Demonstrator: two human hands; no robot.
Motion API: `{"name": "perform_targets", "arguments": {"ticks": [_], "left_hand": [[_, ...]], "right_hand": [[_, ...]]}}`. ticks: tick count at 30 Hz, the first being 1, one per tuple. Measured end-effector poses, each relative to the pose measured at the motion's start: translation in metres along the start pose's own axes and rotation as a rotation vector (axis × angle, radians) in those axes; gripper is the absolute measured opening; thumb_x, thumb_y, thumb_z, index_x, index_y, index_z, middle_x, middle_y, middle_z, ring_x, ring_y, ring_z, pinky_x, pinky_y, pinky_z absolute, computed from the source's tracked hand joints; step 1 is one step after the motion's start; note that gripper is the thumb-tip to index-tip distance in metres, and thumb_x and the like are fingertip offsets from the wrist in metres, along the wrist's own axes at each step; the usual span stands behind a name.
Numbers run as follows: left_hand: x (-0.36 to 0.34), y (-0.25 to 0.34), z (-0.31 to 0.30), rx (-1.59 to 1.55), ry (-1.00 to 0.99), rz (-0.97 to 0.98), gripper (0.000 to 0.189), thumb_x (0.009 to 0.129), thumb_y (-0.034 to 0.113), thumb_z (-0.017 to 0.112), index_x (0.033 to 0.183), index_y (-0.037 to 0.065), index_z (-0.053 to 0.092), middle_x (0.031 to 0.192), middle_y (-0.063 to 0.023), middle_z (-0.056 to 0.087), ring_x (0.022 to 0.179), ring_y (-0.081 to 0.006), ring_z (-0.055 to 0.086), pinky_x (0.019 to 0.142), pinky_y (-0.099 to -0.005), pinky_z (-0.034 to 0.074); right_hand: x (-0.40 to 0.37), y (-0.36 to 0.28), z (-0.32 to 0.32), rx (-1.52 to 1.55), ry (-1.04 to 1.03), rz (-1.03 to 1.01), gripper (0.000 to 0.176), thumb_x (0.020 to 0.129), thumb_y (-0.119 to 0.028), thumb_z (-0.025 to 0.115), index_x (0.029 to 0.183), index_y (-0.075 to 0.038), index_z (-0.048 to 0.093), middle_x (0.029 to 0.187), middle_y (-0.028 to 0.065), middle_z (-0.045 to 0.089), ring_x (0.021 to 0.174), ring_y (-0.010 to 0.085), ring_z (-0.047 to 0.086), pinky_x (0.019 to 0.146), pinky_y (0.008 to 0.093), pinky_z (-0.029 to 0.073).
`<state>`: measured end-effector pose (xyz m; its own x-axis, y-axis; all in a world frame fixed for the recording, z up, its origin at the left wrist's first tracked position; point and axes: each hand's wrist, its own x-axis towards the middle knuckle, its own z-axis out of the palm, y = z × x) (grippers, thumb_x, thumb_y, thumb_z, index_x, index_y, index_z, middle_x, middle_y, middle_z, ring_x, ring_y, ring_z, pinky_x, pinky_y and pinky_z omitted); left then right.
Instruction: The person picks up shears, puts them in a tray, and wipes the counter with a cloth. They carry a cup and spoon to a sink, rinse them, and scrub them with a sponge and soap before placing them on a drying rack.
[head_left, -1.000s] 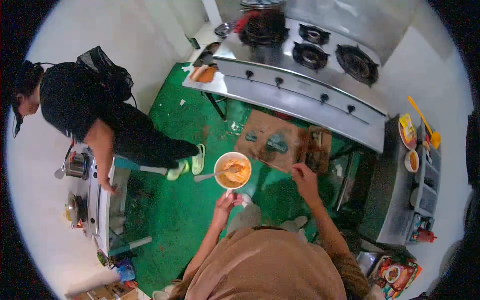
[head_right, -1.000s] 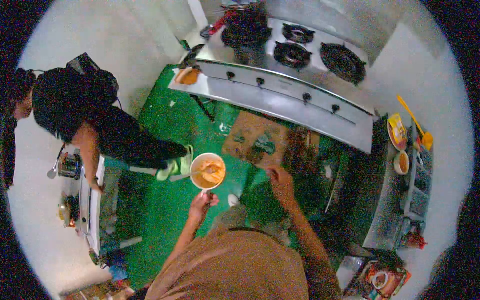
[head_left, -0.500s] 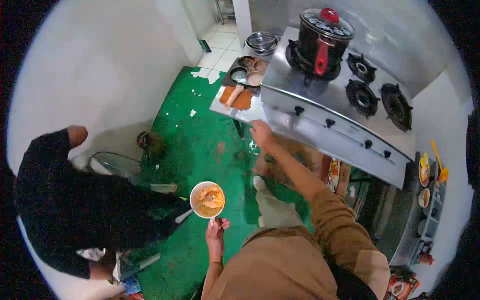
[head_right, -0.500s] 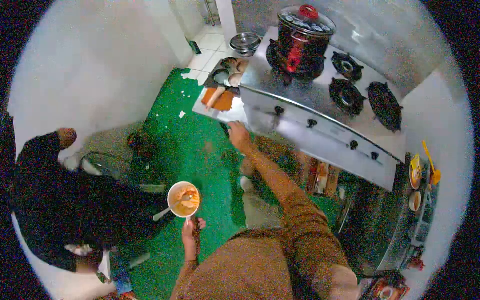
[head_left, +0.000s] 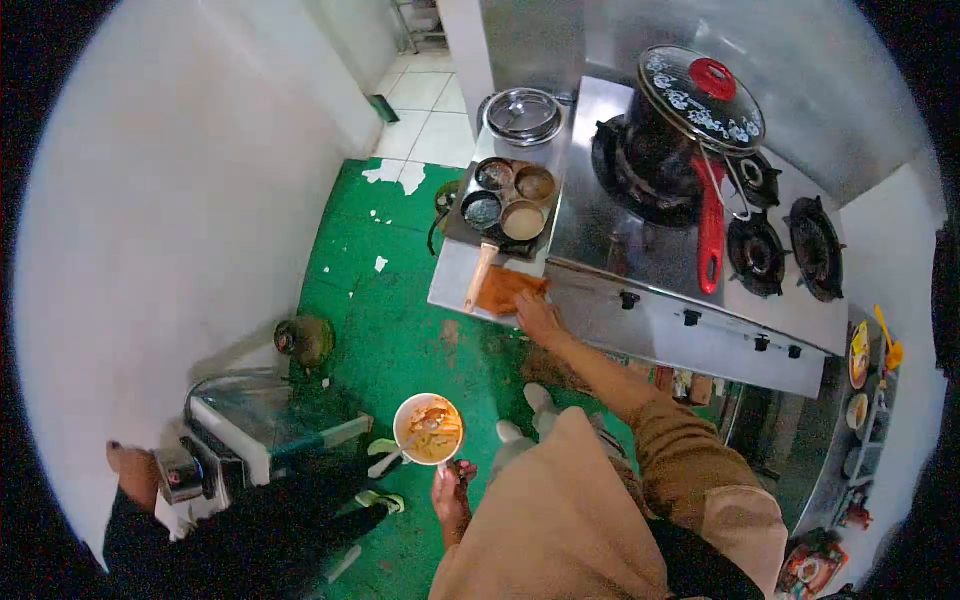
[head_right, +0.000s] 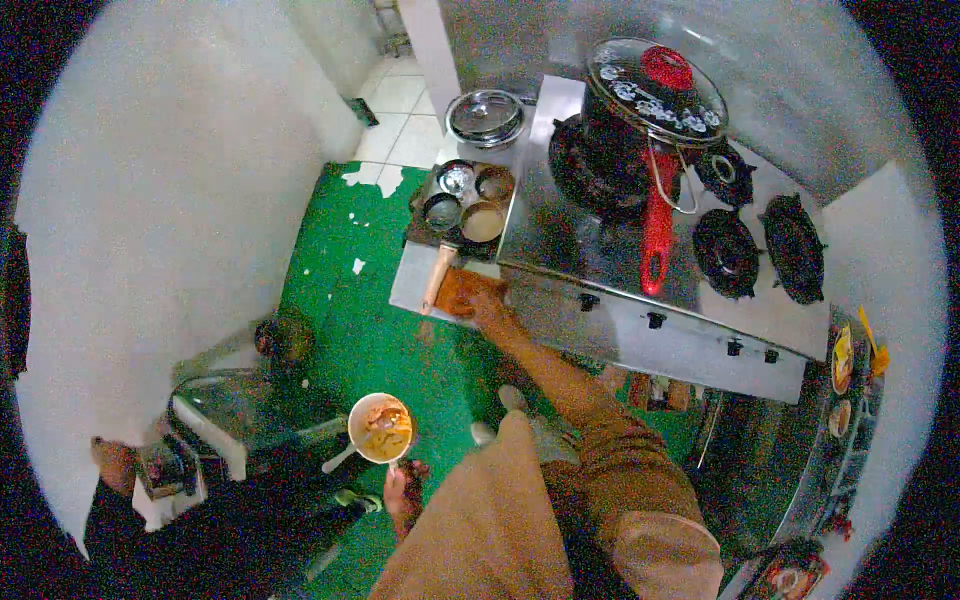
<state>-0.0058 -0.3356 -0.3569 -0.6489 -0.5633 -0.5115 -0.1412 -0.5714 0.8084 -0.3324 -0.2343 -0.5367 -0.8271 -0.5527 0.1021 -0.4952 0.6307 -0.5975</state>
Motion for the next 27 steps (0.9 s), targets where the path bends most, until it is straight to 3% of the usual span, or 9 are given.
{"name": "perform_targets", "arguments": {"ticks": [6,10,13,15,16,17,18,22,27], "left_hand": [[0.033,0.038,-0.016,0.193,-0.248,-0.075,0.038,0.087,0.034,0.052,0.099,-0.002,0.052,0.09,-0.0105,0.058,0.084,-0.0204,0.056,0.08,-0.0361,0.044],[0.047,0.033,-0.049,0.377,-0.478,-0.146,0.047,0.085,0.044,0.054,0.099,0.0,0.051,0.087,-0.0091,0.057,0.081,-0.0186,0.055,0.078,-0.0357,0.044],[0.067,0.031,-0.045,0.421,-0.696,-0.295,0.043,0.085,0.039,0.056,0.1,-0.001,0.05,0.087,-0.0101,0.057,0.081,-0.0198,0.055,0.077,-0.0354,0.046],[0.054,0.037,-0.014,0.505,-0.773,-0.319,0.042,0.085,0.038,0.056,0.1,-0.001,0.05,0.088,-0.0103,0.057,0.081,-0.0199,0.056,0.076,-0.0352,0.047],[0.051,0.036,-0.004,0.555,-0.821,-0.31,0.042,0.085,0.037,0.056,0.1,-0.001,0.05,0.089,-0.0106,0.058,0.082,-0.02,0.056,0.076,-0.0349,0.047],[0.035,0.042,0.02,0.947,-0.917,-0.18,0.039,0.085,0.035,0.057,0.099,-0.001,0.051,0.09,-0.0106,0.058,0.081,-0.0201,0.056,0.077,-0.0345,0.046],[0.029,0.04,0.032,0.972,-0.967,-0.187,0.039,0.085,0.035,0.057,0.099,-0.001,0.051,0.09,-0.0106,0.058,0.081,-0.0201,0.056,0.077,-0.0345,0.046],[0.011,-0.005,0.087,0.856,-1.14,-0.4,0.036,0.087,0.032,0.055,0.102,-0.001,0.051,0.091,-0.0112,0.059,0.081,-0.0214,0.058,0.078,-0.035,0.046],[-0.094,-0.066,0.185,0.828,-1.29,-0.471,0.034,0.088,0.027,0.053,0.104,-0.002,0.051,0.094,-0.0122,0.059,0.086,-0.0226,0.058,0.08,-0.0359,0.046]], "right_hand": [[-0.127,-0.008,-0.061,0.009,-0.118,0.155,0.02,0.077,-0.016,0.052,0.091,-0.002,0.048,0.086,0.0173,0.051,0.082,0.0348,0.054,0.069,0.0448,0.044],[-0.262,-0.043,-0.096,0.193,0.147,0.478,0.021,0.078,-0.02,0.052,0.086,-0.001,0.049,0.079,0.0178,0.051,0.077,0.0329,0.054,0.066,0.0412,0.044],[-0.371,-0.048,-0.086,0.098,0.279,0.774,0.021,0.079,-0.021,0.053,0.084,0.0,0.05,0.073,0.0143,0.052,0.071,0.0267,0.054,0.061,0.037,0.043],[-0.422,-0.053,-0.1,0.515,0.448,1.342,0.017,0.078,-0.019,0.055,0.081,-0.003,0.052,0.072,0.0096,0.053,0.067,0.0207,0.053,0.058,0.0338,0.044],[-0.459,-0.053,-0.097,0.51,0.519,1.368,0.017,0.078,-0.019,0.055,0.081,-0.003,0.052,0.072,0.0096,0.053,0.067,0.0207,0.053,0.058,0.0338,0.044],[-0.503,-0.054,-0.095,0.684,0.789,1.334,0.012,0.077,-0.016,0.055,0.081,-0.005,0.053,0.072,0.0071,0.053,0.066,0.0186,0.053,0.058,0.0324,0.044],[-0.533,-0.062,-0.094,0.85,1.051,1.277,0.008,0.077,-0.013,0.055,0.082,-0.006,0.054,0.072,0.0046,0.053,0.065,0.0165,0.052,0.057,0.031,0.044],[-0.6,-0.068,-0.14,0.88,1.577,1.264,0.009,0.077,-0.008,0.05,0.085,-0.006,0.055,0.075,0.0033,0.053,0.07,0.0156,0.052,0.062,0.0297,0.045],[-0.686,-0.068,-0.312,0.416,1.759,1.276,0.022,0.081,-0.005,0.047,0.101,-0.003,0.056,0.089,0.0048,0.059,0.08,0.0152,0.054,0.071,0.0273,0.045]]}}
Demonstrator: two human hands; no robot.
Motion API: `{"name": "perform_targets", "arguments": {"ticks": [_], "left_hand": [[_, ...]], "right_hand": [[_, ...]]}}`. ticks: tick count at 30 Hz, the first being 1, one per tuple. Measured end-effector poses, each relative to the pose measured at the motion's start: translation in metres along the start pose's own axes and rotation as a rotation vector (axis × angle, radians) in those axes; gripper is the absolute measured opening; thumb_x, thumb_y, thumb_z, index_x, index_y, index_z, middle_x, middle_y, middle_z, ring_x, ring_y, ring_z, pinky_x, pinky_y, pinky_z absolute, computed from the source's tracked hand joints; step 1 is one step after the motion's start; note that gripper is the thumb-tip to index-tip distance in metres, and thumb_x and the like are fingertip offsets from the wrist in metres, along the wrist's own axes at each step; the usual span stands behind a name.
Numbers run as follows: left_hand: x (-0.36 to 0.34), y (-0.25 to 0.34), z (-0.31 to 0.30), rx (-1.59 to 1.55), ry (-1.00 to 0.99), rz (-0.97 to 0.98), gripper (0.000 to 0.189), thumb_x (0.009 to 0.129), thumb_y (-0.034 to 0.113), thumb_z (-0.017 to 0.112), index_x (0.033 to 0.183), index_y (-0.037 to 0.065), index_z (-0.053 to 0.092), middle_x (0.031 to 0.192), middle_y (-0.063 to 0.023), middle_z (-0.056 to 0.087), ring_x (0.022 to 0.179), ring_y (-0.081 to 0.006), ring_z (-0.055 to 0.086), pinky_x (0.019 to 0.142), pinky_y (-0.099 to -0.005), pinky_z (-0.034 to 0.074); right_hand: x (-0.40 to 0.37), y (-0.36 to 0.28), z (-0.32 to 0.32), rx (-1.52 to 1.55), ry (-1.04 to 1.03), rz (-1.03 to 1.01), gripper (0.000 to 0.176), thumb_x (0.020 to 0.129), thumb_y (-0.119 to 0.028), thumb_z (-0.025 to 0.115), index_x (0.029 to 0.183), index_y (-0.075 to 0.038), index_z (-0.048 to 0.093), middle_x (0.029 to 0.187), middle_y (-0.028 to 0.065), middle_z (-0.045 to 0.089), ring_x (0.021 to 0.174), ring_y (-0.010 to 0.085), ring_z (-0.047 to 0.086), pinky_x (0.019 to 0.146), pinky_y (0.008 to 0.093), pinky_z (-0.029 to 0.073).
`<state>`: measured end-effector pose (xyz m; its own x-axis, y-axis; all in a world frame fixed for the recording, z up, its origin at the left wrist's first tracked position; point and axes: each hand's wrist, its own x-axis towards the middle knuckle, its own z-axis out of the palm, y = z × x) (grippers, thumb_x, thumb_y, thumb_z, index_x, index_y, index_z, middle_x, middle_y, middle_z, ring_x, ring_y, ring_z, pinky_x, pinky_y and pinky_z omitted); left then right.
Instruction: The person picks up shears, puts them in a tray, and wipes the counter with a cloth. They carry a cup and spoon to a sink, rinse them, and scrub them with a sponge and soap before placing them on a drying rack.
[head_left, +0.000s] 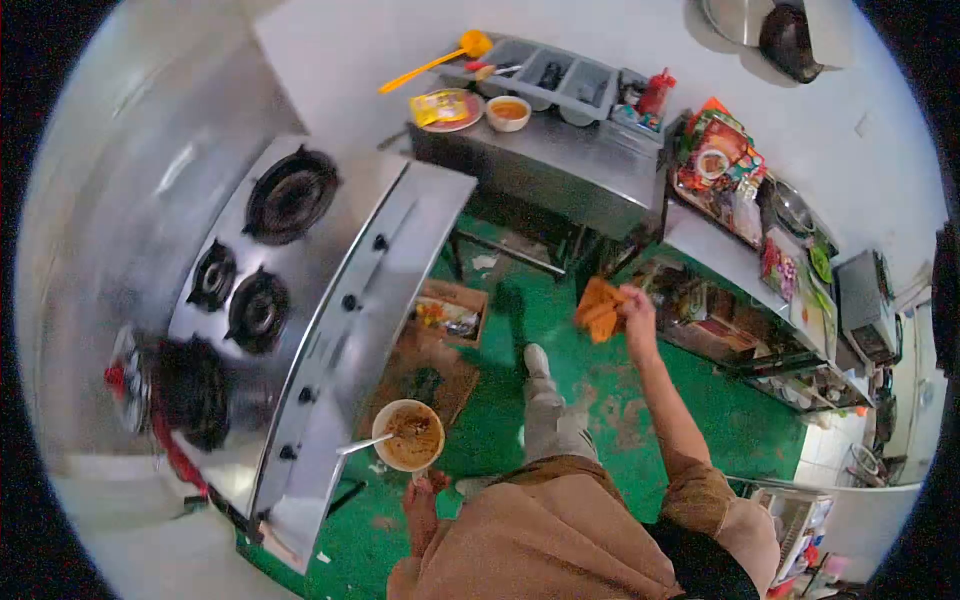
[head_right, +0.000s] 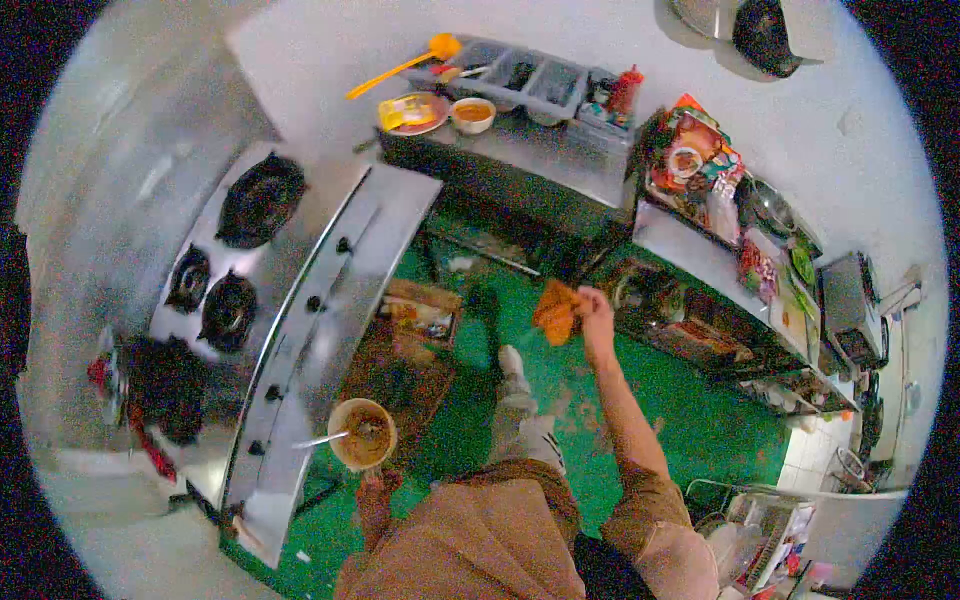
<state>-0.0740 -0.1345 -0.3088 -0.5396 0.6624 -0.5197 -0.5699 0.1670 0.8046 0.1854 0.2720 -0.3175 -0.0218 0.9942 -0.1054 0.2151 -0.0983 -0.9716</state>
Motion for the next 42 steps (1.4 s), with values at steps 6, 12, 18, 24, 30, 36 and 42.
{"name": "perform_targets", "arguments": {"ticks": [6,12,18,24,30,36,42], "left_hand": [[0.124,-0.007,0.103,0.063,-0.051,-0.065,0.036,0.089,0.03,0.051,0.104,-0.003,0.05,0.094,-0.013,0.059,0.087,-0.0239,0.059,0.081,-0.0369,0.047],[0.209,0.01,0.217,0.364,-0.108,0.076,0.04,0.09,0.032,0.049,0.105,-0.005,0.049,0.093,-0.0146,0.059,0.084,-0.025,0.059,0.076,-0.0376,0.048],[0.253,0.05,0.291,0.217,-0.083,-0.095,0.041,0.089,0.034,0.051,0.102,-0.005,0.05,0.094,-0.0144,0.059,0.085,-0.0244,0.059,0.079,-0.0375,0.048],[0.28,0.073,0.322,0.042,-0.048,-0.084,0.034,0.09,0.03,0.049,0.098,-0.003,0.052,0.095,-0.0132,0.058,0.089,-0.0227,0.057,0.083,-0.037,0.046],[0.32,0.067,0.304,0.047,-0.17,-0.112,0.031,0.09,0.026,0.049,0.099,-0.004,0.052,0.095,-0.0136,0.058,0.089,-0.023,0.057,0.083,-0.0367,0.046],[0.349,0.098,0.323,0.224,-0.231,-0.148,0.037,0.092,0.031,0.045,0.102,-0.004,0.052,0.094,-0.013,0.058,0.089,-0.0227,0.057,0.083,-0.0363,0.045],[0.367,0.112,0.331,0.413,-0.341,-0.052,0.038,0.092,0.033,0.046,0.103,-0.003,0.054,0.094,-0.0105,0.059,0.087,-0.0211,0.057,0.083,-0.0346,0.044]], "right_hand": [[0.184,-0.038,-0.034,-0.265,0.205,-0.36,0.023,0.084,-0.011,0.052,0.104,-0.001,0.054,0.098,0.0088,0.06,0.089,0.0198,0.056,0.081,0.029,0.042],[0.3,0.03,-0.02,-1.045,0.031,-0.378,0.032,0.086,-0.017,0.049,0.116,-0.005,0.049,0.128,0.0185,0.042,0.11,0.0378,0.046,0.092,0.0435,0.037],[0.354,0.027,0.107,-0.562,-0.138,-0.554,0.045,0.078,-0.009,0.048,0.122,0.0,0.046,0.131,0.0208,0.04,0.123,0.0363,0.035,0.105,0.0464,0.021],[0.372,-0.001,0.175,-0.796,-0.247,-0.804,0.048,0.075,-0.007,0.045,0.123,-0.008,0.049,0.131,0.0127,0.043,0.123,0.0323,0.036,0.105,0.0435,0.023],[0.294,0.049,0.034,-0.813,-0.275,-0.599,0.055,0.069,0.009,0.045,0.119,-0.013,0.052,0.128,0.0075,0.047,0.124,0.0253,0.037,0.105,0.0375,0.029],[0.342,0.019,0.008,-0.866,0.132,-0.44,0.044,0.073,0.009,0.045,0.112,-0.006,0.057,0.122,0.0155,0.051,0.119,0.031,0.042,0.102,0.039,0.031],[0.398,0.04,0.162,-0.842,0.075,-0.568,0.042,0.072,0.004,0.048,0.111,-0.006,0.057,0.123,0.0154,0.049,0.121,0.0323,0.039,0.103,0.0423,0.028]]}}
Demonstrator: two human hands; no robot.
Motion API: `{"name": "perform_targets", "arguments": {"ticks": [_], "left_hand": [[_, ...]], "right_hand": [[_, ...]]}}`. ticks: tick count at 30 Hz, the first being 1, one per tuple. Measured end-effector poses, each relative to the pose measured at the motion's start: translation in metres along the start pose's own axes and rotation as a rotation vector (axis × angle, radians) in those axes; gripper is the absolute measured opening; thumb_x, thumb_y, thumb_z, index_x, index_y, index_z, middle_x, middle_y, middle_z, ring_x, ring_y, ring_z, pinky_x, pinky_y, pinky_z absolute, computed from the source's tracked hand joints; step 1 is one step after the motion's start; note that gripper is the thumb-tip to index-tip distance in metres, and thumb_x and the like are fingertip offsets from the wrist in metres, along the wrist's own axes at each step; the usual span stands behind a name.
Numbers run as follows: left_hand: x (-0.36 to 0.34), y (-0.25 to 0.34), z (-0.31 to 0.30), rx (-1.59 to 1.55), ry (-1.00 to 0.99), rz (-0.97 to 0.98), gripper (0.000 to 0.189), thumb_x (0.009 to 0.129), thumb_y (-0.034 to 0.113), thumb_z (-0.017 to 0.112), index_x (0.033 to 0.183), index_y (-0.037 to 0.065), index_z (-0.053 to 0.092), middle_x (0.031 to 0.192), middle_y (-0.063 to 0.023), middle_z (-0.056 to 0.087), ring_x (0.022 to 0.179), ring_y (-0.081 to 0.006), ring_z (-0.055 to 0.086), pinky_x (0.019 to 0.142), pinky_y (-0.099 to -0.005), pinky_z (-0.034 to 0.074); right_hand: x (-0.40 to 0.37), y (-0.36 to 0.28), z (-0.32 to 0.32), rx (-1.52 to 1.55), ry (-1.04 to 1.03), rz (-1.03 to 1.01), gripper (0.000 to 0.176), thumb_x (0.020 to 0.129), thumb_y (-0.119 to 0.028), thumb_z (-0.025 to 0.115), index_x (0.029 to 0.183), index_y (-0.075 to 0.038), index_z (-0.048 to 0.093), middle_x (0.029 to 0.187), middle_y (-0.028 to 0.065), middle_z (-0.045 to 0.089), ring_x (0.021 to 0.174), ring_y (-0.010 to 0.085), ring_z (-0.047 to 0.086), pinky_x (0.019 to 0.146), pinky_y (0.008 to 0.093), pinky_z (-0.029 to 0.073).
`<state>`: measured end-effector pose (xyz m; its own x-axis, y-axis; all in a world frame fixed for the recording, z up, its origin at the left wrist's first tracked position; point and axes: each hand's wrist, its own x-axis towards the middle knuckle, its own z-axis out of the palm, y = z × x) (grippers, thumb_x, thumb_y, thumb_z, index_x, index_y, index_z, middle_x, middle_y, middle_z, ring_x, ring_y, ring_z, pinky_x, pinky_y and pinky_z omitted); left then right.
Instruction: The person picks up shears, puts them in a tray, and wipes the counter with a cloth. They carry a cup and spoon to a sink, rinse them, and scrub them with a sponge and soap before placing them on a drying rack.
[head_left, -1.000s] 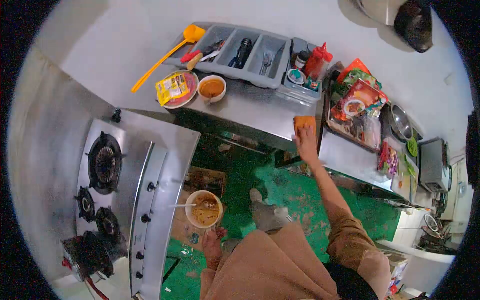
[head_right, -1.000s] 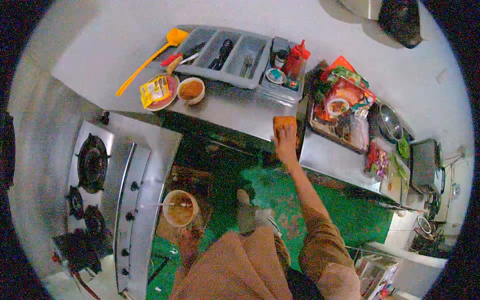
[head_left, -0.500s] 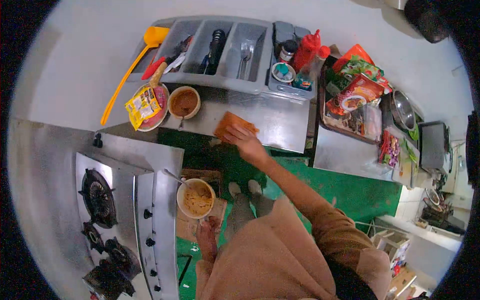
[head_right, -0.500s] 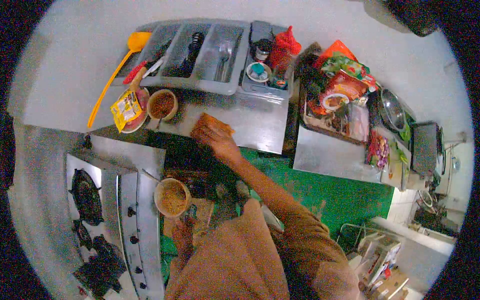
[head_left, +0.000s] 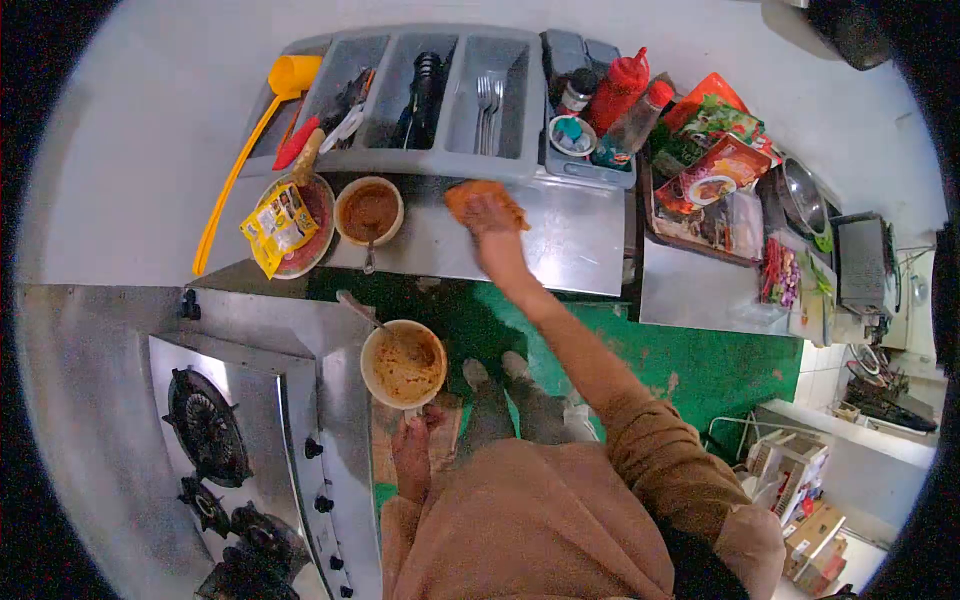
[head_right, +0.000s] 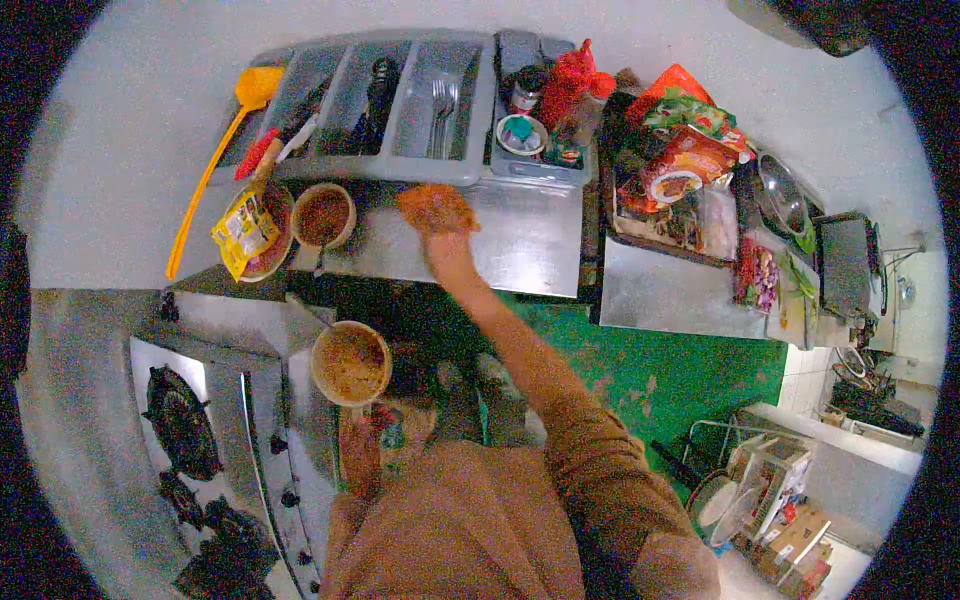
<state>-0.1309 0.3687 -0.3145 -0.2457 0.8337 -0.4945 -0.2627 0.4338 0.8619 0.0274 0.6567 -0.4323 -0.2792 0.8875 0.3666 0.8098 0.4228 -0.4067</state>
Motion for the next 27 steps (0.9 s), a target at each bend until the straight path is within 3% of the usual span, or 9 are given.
{"name": "perform_targets", "arguments": {"ticks": [2,7,9,11,12,14,17,23,27], "left_hand": [[0.007,-0.009,-0.006,-0.319,-0.011,-0.116,0.036,0.092,0.031,0.046,0.104,-0.001,0.055,0.095,-0.0096,0.06,0.087,-0.0199,0.057,0.083,-0.0339,0.044],[0.011,-0.005,-0.009,-0.234,-0.003,-0.113,0.033,0.091,0.03,0.048,0.106,0.001,0.055,0.098,-0.009,0.06,0.091,-0.0195,0.056,0.086,-0.0344,0.042],[0.009,-0.003,-0.012,-0.237,0.025,-0.186,0.033,0.091,0.03,0.048,0.107,0.002,0.055,0.098,-0.0087,0.06,0.092,-0.0195,0.056,0.087,-0.0345,0.041],[0.008,0.012,-0.011,-0.148,-0.044,-0.071,0.031,0.091,0.029,0.047,0.106,0.002,0.054,0.099,-0.0088,0.06,0.093,-0.0195,0.056,0.088,-0.0345,0.041],[0.007,0.005,-0.015,-0.149,-0.035,-0.069,0.031,0.091,0.029,0.047,0.106,0.002,0.054,0.099,-0.0088,0.06,0.093,-0.0195,0.056,0.088,-0.0345,0.041],[0.008,-0.019,-0.023,-0.264,-0.012,-0.107,0.03,0.092,0.029,0.046,0.104,0.002,0.054,0.098,-0.009,0.06,0.093,-0.0197,0.056,0.087,-0.0347,0.041],[0.003,-0.025,-0.025,-0.231,0.001,-0.044,0.03,0.092,0.029,0.046,0.102,0.002,0.054,0.098,-0.0093,0.06,0.093,-0.0199,0.056,0.087,-0.0351,0.042],[-0.011,-0.02,-0.023,-0.199,0.101,-0.034,0.033,0.092,0.031,0.046,0.101,0.001,0.055,0.095,-0.0096,0.06,0.092,-0.0204,0.056,0.085,-0.0352,0.043],[-0.006,-0.024,-0.033,-0.122,0.01,-0.036,0.035,0.091,0.032,0.047,0.101,0.0,0.056,0.095,-0.009,0.06,0.09,-0.0198,0.057,0.083,-0.0341,0.044]], "right_hand": [[-0.007,-0.033,-0.015,0.081,-0.139,-0.135,0.045,0.071,0.006,0.047,0.113,-0.007,0.057,0.127,0.0123,0.047,0.123,0.0312,0.037,0.104,0.041,0.028],[-0.095,0.023,-0.091,0.176,-0.307,-0.243,0.042,0.073,0.002,0.052,0.113,-0.009,0.056,0.121,0.0065,0.053,0.119,0.0256,0.044,0.104,0.0371,0.029],[-0.1,0.055,-0.128,0.146,-0.244,-0.029,0.033,0.077,-0.001,0.053,0.11,-0.005,0.057,0.113,0.0068,0.057,0.111,0.0222,0.051,0.098,0.0356,0.037],[-0.088,0.083,-0.131,0.837,-0.008,0.715,0.027,0.081,-0.005,0.052,0.107,-0.001,0.057,0.106,0.0102,0.059,0.104,0.0226,0.053,0.092,0.0367,0.041],[-0.075,0.08,-0.123,0.842,-0.015,0.711,0.027,0.081,-0.005,0.052,0.107,-0.001,0.057,0.106,0.0102,0.059,0.104,0.0226,0.053,0.092,0.0367,0.041],[-0.047,0.057,-0.102,0.148,-0.052,0.212,0.027,0.08,-0.005,0.052,0.106,0.001,0.056,0.1,0.0141,0.059,0.099,0.0267,0.055,0.089,0.0394,0.041],[-0.052,-0.005,-0.034,0.066,-0.212,-0.159,0.052,0.071,0.004,0.045,0.122,-0.007,0.049,0.131,0.011,0.043,0.126,0.0298,0.034,0.107,0.0396,0.023],[-0.033,-0.094,0.041,0.206,-0.236,-0.211,0.055,0.067,0.003,0.047,0.121,-0.006,0.049,0.131,0.011,0.043,0.127,0.0281,0.033,0.107,0.0413,0.024],[-0.043,-0.049,-0.047,0.245,-0.377,-0.27,0.052,0.069,0.004,0.046,0.12,-0.006,0.051,0.13,0.0126,0.044,0.127,0.0278,0.033,0.107,0.0406,0.024]]}}
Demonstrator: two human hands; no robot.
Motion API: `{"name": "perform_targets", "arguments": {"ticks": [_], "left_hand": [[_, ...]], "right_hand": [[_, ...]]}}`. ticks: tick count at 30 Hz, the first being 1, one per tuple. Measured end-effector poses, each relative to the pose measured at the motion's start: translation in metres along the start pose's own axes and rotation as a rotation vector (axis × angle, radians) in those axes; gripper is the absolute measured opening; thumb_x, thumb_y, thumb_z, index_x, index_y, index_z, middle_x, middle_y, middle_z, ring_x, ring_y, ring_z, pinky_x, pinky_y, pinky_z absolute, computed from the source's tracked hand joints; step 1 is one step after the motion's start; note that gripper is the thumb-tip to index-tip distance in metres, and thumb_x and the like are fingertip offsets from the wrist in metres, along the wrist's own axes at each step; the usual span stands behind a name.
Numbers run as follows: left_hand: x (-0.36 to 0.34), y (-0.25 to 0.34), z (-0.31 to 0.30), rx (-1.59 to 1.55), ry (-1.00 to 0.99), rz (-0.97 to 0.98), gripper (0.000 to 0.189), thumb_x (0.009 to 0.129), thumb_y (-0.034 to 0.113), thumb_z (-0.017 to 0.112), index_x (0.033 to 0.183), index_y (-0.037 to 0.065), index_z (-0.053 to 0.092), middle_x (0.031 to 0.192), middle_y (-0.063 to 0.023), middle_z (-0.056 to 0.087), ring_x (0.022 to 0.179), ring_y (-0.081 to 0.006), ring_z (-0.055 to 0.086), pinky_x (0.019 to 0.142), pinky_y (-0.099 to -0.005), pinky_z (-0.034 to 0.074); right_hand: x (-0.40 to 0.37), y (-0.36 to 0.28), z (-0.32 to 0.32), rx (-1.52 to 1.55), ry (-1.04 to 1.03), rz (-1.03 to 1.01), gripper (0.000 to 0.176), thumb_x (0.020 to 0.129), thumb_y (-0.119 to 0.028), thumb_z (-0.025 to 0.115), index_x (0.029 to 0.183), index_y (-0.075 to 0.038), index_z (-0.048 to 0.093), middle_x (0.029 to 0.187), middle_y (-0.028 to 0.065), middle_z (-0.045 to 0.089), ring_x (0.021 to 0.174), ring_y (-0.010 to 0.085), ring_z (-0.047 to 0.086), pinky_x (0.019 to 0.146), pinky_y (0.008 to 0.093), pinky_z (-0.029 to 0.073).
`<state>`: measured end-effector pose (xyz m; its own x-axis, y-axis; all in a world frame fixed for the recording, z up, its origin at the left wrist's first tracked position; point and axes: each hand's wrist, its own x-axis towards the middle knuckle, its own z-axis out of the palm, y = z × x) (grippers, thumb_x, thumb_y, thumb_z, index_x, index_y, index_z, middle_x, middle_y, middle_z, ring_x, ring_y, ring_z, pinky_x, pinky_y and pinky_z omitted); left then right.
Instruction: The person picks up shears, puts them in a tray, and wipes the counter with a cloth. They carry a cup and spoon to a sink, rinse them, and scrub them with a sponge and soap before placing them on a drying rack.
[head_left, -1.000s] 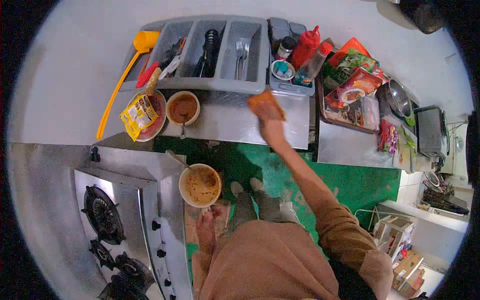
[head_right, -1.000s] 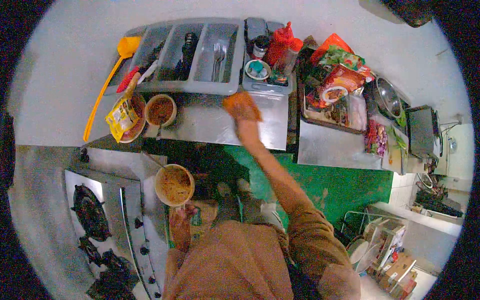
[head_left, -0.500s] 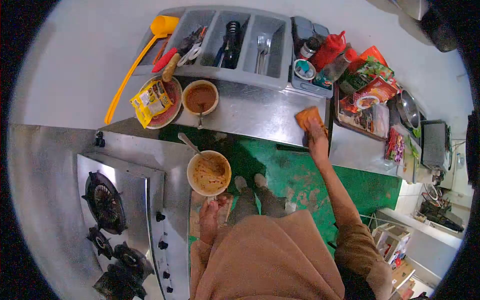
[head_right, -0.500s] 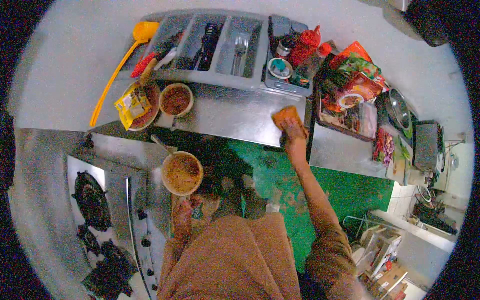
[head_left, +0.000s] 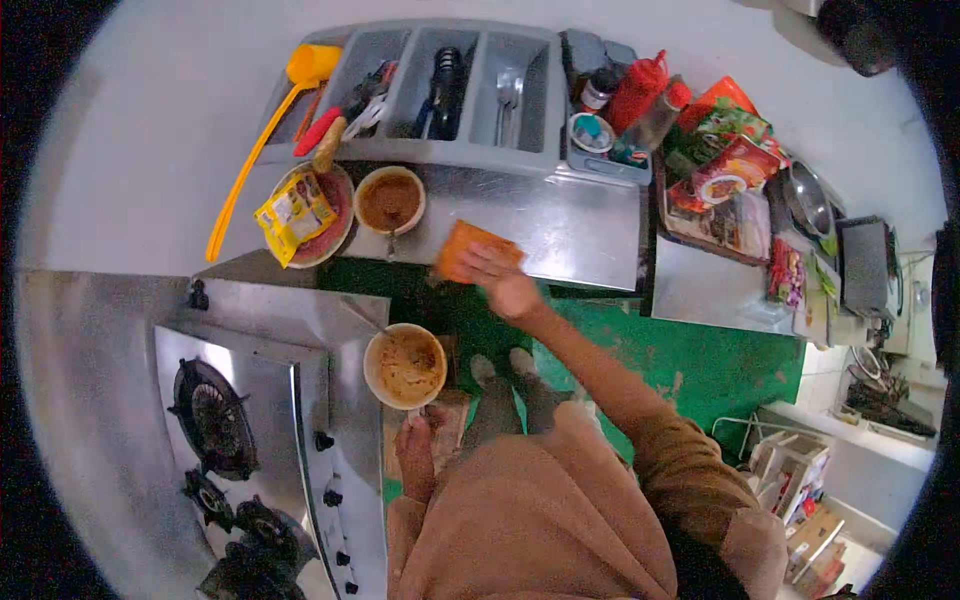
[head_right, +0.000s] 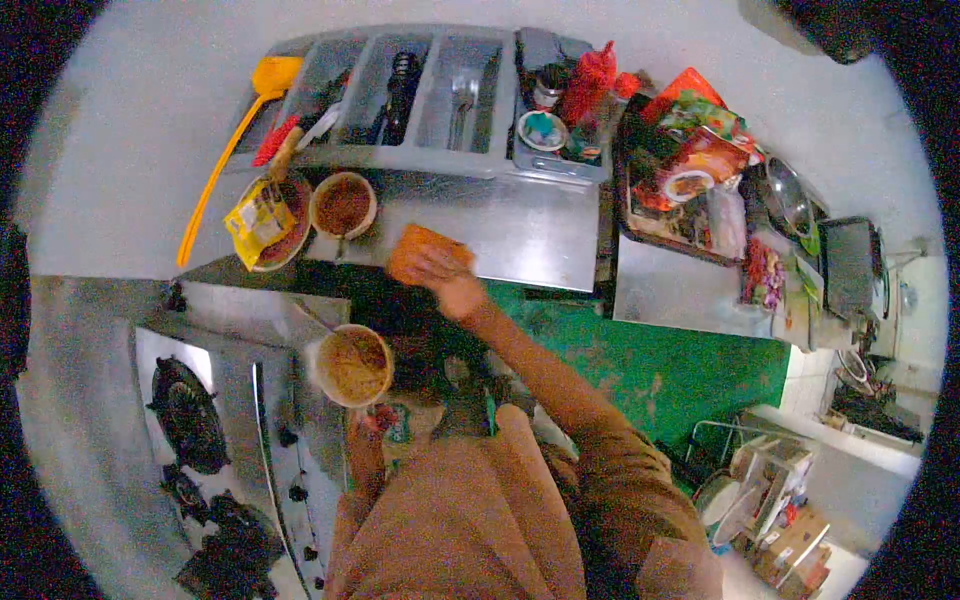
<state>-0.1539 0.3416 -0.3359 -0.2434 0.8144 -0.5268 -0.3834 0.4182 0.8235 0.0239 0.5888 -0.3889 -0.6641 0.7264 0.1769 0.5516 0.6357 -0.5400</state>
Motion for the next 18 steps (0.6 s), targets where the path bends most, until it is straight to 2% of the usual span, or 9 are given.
{"name": "perform_targets", "arguments": {"ticks": [3,4,5,6,8,12,13,16,18], "left_hand": [[0.006,0.003,0.004,0.027,-0.036,0.05,0.037,0.091,0.033,0.048,0.103,0.0,0.055,0.095,-0.0092,0.059,0.088,-0.019,0.057,0.081,-0.0335,0.044],[0.007,0.009,0.008,-0.042,-0.02,0.029,0.037,0.09,0.034,0.049,0.104,-0.001,0.054,0.095,-0.0097,0.059,0.088,-0.0192,0.057,0.081,-0.0336,0.044],[0.007,0.011,0.011,-0.107,-0.003,0.009,0.038,0.09,0.034,0.05,0.105,-0.001,0.054,0.095,-0.0101,0.059,0.088,-0.0193,0.057,0.081,-0.0337,0.044],[0.009,0.009,0.01,-0.102,-0.011,0.007,0.038,0.09,0.034,0.05,0.105,-0.001,0.054,0.095,-0.0101,0.059,0.088,-0.0193,0.057,0.081,-0.0337,0.044],[0.015,0.004,0.005,-0.085,-0.07,0.019,0.038,0.089,0.034,0.051,0.106,0.0,0.053,0.096,-0.0101,0.06,0.089,-0.02,0.057,0.081,-0.0344,0.045],[0.016,0.01,0.014,0.06,-0.148,0.086,0.036,0.09,0.031,0.049,0.108,0.0,0.053,0.097,-0.0099,0.06,0.089,-0.0206,0.058,0.081,-0.0343,0.045],[0.019,0.006,0.015,0.049,-0.148,0.029,0.036,0.09,0.031,0.049,0.108,0.0,0.053,0.098,-0.0099,0.06,0.088,-0.0205,0.058,0.081,-0.0343,0.045],[0.025,0.012,0.033,-0.015,-0.166,-0.037,0.038,0.09,0.033,0.049,0.108,0.0,0.053,0.097,-0.0096,0.06,0.086,-0.0202,0.058,0.081,-0.034,0.045],[0.028,0.017,0.042,-0.079,-0.182,-0.045,0.039,0.09,0.035,0.048,0.107,0.0,0.053,0.096,-0.0094,0.059,0.086,-0.0199,0.058,0.081,-0.0338,0.045]], "right_hand": [[-0.085,0.044,-0.04,0.202,0.172,0.41,0.05,0.071,0.005,0.043,0.119,-0.007,0.053,0.128,0.0125,0.047,0.127,0.0272,0.034,0.106,0.0395,0.025],[-0.097,0.056,-0.068,-0.205,0.166,0.37,0.046,0.075,0.004,0.041,0.118,-0.008,0.054,0.125,0.0124,0.05,0.125,0.0261,0.037,0.105,0.0374,0.027],[-0.094,0.066,-0.088,0.081,0.278,0.602,0.042,0.078,0.004,0.045,0.116,-0.009,0.056,0.122,0.0126,0.052,0.121,0.0262,0.042,0.102,0.036,0.032],[-0.1,0.087,-0.094,-0.178,0.342,0.502,0.036,0.079,0.001,0.05,0.114,-0.007,0.056,0.12,0.0135,0.053,0.118,0.0274,0.045,0.099,0.0358,0.036],[-0.077,0.1,-0.09,-0.274,0.449,0.609,0.036,0.076,0.002,0.05,0.111,-0.003,0.057,0.116,0.0166,0.054,0.113,0.0305,0.048,0.096,0.0373,0.038],[0.001,0.083,0.002,-0.292,0.589,0.388,0.042,0.067,0.004,0.049,0.108,-0.002,0.058,0.107,0.0201,0.057,0.105,0.0354,0.051,0.094,0.044,0.038],[0.013,0.071,0.023,-0.088,0.65,0.326,0.044,0.066,0.004,0.048,0.109,-0.004,0.058,0.113,0.0175,0.055,0.108,0.0347,0.05,0.096,0.0442,0.036],[-0.016,0.014,0.01,-0.193,0.486,0.288,0.048,0.065,0.007,0.048,0.11,-0.005,0.057,0.119,0.0122,0.053,0.112,0.0318,0.048,0.098,0.0433,0.035],[-0.067,0.026,-0.013,-0.174,0.276,0.118,0.036,0.075,-0.007,0.052,0.111,-0.006,0.057,0.117,0.013,0.054,0.116,0.0263,0.044,0.101,0.0429,0.028]]}}
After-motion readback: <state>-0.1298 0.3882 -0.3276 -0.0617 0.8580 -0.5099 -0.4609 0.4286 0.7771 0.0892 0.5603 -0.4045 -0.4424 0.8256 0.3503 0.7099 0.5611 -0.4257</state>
